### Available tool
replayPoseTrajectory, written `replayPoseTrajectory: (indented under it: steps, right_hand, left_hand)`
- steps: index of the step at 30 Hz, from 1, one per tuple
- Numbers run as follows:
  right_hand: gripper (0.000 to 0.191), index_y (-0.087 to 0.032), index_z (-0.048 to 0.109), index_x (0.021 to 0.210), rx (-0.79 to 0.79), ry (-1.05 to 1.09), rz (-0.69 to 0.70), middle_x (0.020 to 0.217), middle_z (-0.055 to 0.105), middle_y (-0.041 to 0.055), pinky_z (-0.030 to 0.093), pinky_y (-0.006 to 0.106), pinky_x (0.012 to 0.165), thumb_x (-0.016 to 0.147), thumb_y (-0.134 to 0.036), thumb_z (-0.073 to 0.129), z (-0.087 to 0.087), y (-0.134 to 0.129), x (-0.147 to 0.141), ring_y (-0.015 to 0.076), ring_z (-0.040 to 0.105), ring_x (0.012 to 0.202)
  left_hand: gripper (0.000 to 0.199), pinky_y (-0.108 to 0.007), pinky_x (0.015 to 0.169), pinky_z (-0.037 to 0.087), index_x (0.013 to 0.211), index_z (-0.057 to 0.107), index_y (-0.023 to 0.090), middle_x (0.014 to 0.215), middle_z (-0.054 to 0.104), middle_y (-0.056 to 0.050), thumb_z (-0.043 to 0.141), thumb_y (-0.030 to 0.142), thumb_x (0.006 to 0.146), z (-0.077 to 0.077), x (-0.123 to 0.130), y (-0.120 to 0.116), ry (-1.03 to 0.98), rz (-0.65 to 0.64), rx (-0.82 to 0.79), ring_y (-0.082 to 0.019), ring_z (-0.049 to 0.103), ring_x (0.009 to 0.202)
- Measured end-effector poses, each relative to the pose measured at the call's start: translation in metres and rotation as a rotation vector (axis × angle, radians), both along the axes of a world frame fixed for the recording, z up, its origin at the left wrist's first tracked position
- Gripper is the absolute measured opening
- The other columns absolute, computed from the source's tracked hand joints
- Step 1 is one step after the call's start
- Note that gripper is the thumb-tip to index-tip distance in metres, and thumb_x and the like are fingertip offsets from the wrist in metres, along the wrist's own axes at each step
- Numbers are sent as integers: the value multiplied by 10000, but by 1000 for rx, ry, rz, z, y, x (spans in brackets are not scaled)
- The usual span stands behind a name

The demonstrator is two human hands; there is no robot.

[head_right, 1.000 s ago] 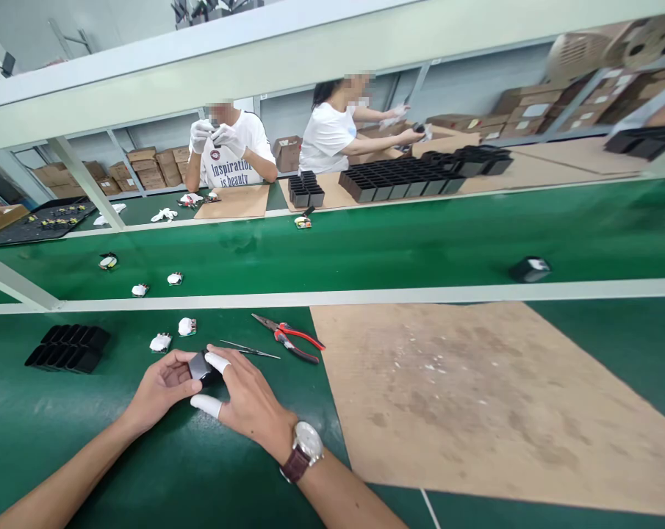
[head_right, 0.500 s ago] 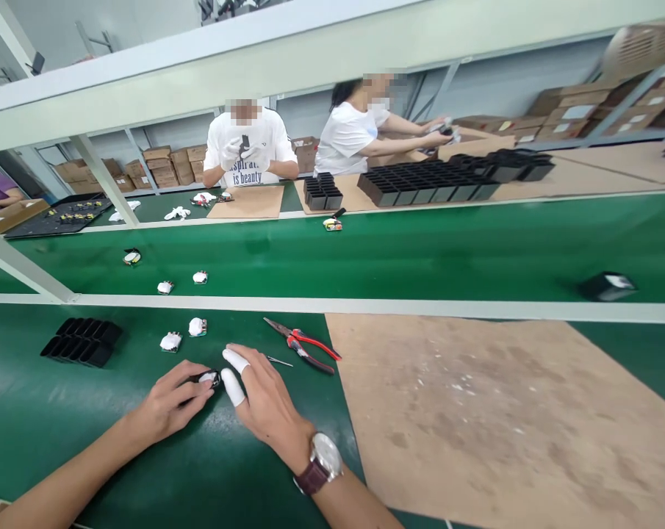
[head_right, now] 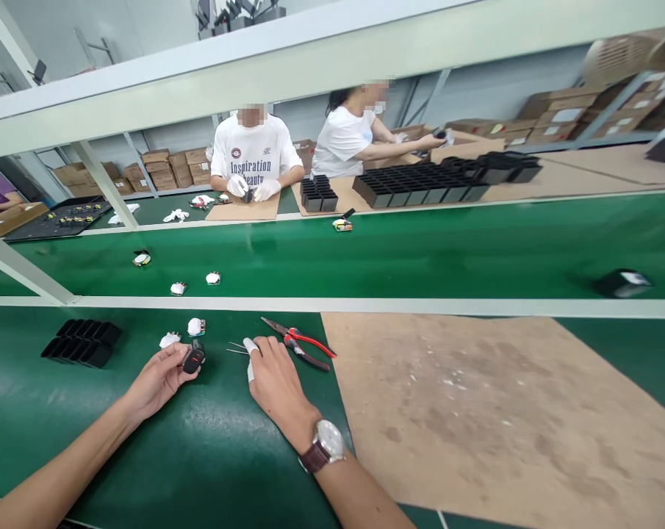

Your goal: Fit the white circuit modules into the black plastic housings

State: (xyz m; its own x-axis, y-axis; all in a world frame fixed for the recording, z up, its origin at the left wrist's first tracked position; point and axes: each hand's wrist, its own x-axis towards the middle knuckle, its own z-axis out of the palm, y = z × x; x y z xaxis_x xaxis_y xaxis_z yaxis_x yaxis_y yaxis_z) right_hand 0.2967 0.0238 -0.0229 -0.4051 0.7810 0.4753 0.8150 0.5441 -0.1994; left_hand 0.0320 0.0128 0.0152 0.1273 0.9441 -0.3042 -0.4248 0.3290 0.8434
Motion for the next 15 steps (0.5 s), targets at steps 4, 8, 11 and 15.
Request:
replayPoseTrajectory:
  steps: [4, 8, 11, 15]
  right_hand:
    - [495, -119, 633, 1311, 2, -14, 3, 1200, 660, 143, 523, 450, 899, 857, 40, 515, 0, 0, 1, 298, 575, 1025]
    - [492, -118, 637, 1295, 21, -25, 11, 1195, 655, 141, 522, 443, 887, 846, 49, 527, -2, 0, 0, 296, 569, 1015]
    - [439, -112, 665, 1229, 45, -39, -26, 1199, 649, 158, 524, 445, 885, 844, 57, 541, -5, 2, 1, 296, 574, 1003]
    - [388, -105, 683, 1193, 74, -38, -69, 1276, 631, 191, 532, 463, 892, 861, 41, 547, -4, 6, 0, 318, 575, 1059]
  left_hand:
    - [263, -278, 787, 662, 862, 717, 128, 951, 785, -87, 921, 289, 819, -2, 0, 1, -15, -2, -6, -168, 759, 839]
    - [287, -292, 778, 658, 847, 702, 143, 930, 776, -66, 926, 319, 809, 0, 2, -1, 9, 2, 11, -172, 758, 830]
    - [288, -298, 754, 641, 882, 717, 154, 878, 766, -57, 890, 380, 841, 4, 4, -3, 159, -43, 110, -166, 736, 781]
    - [332, -314, 731, 619, 997, 738, 167, 924, 769, -73, 807, 471, 885, 19, -1, 16, 649, -94, 426, -186, 724, 770]
